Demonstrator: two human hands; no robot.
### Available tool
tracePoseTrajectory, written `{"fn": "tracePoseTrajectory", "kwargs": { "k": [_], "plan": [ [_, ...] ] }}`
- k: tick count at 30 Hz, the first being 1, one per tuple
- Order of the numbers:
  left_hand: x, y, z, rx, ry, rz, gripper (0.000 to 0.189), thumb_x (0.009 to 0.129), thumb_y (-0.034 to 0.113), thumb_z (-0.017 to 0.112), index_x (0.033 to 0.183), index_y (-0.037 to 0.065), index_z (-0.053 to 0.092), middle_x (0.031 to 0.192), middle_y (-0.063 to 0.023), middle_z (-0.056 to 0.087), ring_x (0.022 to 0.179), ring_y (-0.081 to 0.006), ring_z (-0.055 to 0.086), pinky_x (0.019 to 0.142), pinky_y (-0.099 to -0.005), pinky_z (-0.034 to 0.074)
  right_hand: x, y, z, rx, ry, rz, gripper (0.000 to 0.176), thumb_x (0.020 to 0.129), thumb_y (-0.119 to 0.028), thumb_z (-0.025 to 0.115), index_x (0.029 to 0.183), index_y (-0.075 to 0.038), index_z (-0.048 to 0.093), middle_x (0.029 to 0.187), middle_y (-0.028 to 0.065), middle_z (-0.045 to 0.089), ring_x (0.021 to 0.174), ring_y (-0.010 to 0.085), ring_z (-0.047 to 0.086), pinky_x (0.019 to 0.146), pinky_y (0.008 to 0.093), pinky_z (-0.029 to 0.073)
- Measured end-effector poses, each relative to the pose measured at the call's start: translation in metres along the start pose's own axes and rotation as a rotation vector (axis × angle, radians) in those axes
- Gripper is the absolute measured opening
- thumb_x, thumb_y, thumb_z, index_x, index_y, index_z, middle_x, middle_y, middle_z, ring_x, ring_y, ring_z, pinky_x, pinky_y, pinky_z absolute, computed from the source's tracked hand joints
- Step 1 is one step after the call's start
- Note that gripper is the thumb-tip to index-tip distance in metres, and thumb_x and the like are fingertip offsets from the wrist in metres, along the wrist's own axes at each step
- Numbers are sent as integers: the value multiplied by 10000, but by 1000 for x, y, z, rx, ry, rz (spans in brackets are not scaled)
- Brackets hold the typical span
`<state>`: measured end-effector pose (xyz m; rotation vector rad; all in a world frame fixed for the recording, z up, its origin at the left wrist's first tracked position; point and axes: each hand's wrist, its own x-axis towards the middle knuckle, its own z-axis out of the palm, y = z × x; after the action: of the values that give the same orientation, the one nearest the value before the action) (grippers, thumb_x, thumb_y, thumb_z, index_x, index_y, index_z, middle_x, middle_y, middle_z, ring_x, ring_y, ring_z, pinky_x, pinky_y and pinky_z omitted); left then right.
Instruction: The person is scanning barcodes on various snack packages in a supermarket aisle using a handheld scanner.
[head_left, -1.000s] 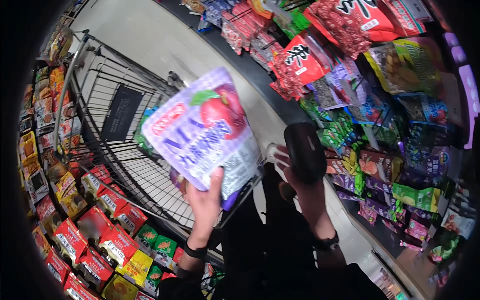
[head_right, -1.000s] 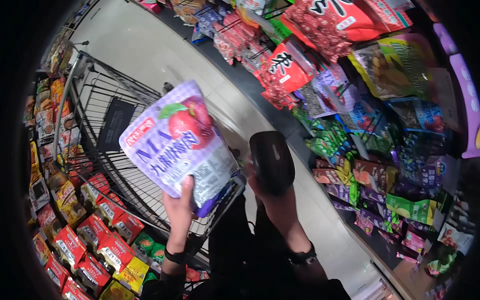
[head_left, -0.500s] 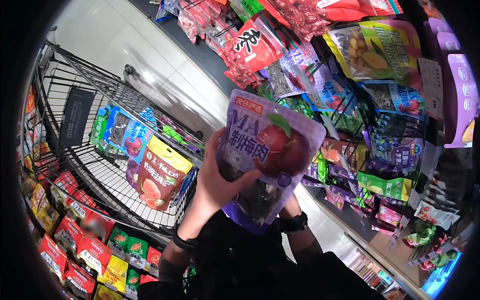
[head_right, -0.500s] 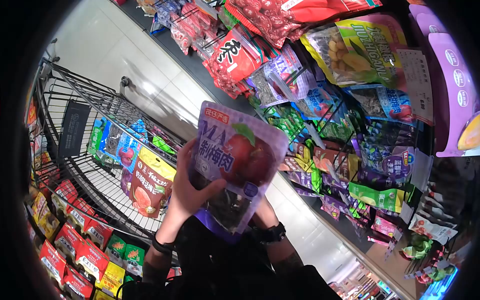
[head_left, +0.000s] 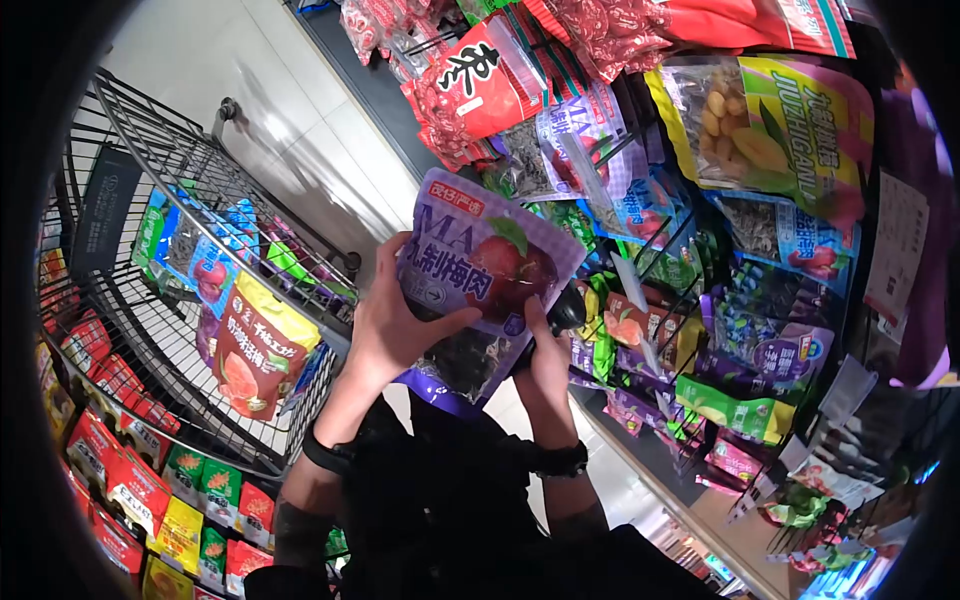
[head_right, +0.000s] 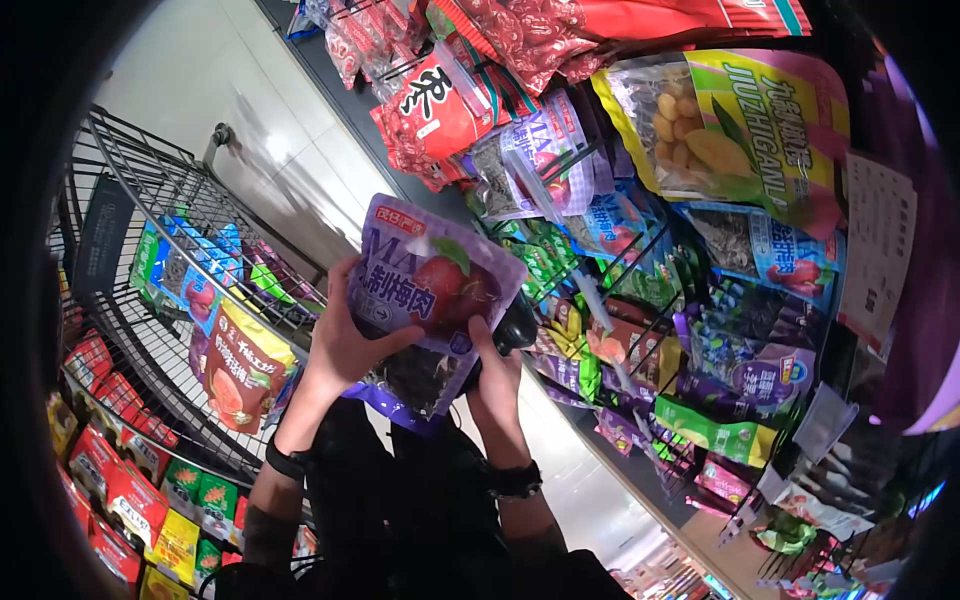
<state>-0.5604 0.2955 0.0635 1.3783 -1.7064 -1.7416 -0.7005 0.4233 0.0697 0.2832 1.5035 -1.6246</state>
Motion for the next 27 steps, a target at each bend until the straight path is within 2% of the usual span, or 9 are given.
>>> {"fn": "tracePoseTrajectory", "kwargs": {
  "k": [2,3,6,7,8,12,14,19,27],
  "plan": [
    [24,-23,12,-89,-60,-38,745,710,391,817,1234,7,454,1029,-178,657,931,-252,661,817,-361,501,13,-3,2,22,56,-14,383,889,-91,659,1231,9,521,1147,77,612,1025,190,610,903,334,474],
    [41,-38,21,-230,-79,-57,566,796,400,751,1130,-18,564,962,-135,682,877,-173,651,770,-316,496,20,-4,1,22,67,-26,381,892,-100,659,1228,16,524,1147,76,612,1030,188,609,904,331,472],
    [91,-42,37,-420,-229,-274,472,862,398,685,1050,-31,630,890,-83,695,826,-116,628,742,-278,490,47,-7,-4,20,23,-86,365,903,-115,648,1217,33,534,1147,74,612,1041,179,607,913,326,467],
    [98,-27,44,-382,-184,-147,455,887,395,655,1024,-39,654,868,-47,694,792,-88,620,731,-260,490,58,-8,-9,19,-3,-114,359,907,-119,643,1212,38,536,1147,73,612,1044,175,607,917,324,464],
    [109,-27,53,-381,-193,-149,453,889,395,651,1026,-37,654,868,-46,693,790,-89,620,730,-260,491,77,1,-28,-85,-26,-147,388,931,-156,611,1278,-29,493,1235,84,574,1109,201,568,954,362,453],
    [151,-19,78,-475,-242,-229,470,855,434,678,1020,-6,666,849,-48,687,757,-91,623,702,-262,498,106,-8,-30,-328,97,-327,398,908,-212,655,1233,-39,504,1119,48,579,1022,158,545,910,336,420],
    [169,-24,84,-398,-227,-235,492,826,461,703,1005,3,675,838,-45,685,742,-92,625,687,-263,499,112,-10,-33,-328,31,-301,402,900,-214,666,1227,-42,510,1112,48,576,1013,146,535,905,328,410],
    [182,-19,100,-351,-260,-118,492,812,443,728,1020,2,661,846,-27,676,724,-89,622,662,-260,500,126,-9,-44,-246,93,-183,323,891,-259,686,1119,-85,536,932,-18,554,801,100,544,689,276,458],
    [195,-20,116,-256,-182,-157,484,768,453,761,937,4,692,801,-39,683,716,-103,630,655,-280,500,138,-15,-40,-191,139,-182,302,884,-224,696,1106,-88,543,899,-18,560,777,104,548,661,286,466]
  ]
}}
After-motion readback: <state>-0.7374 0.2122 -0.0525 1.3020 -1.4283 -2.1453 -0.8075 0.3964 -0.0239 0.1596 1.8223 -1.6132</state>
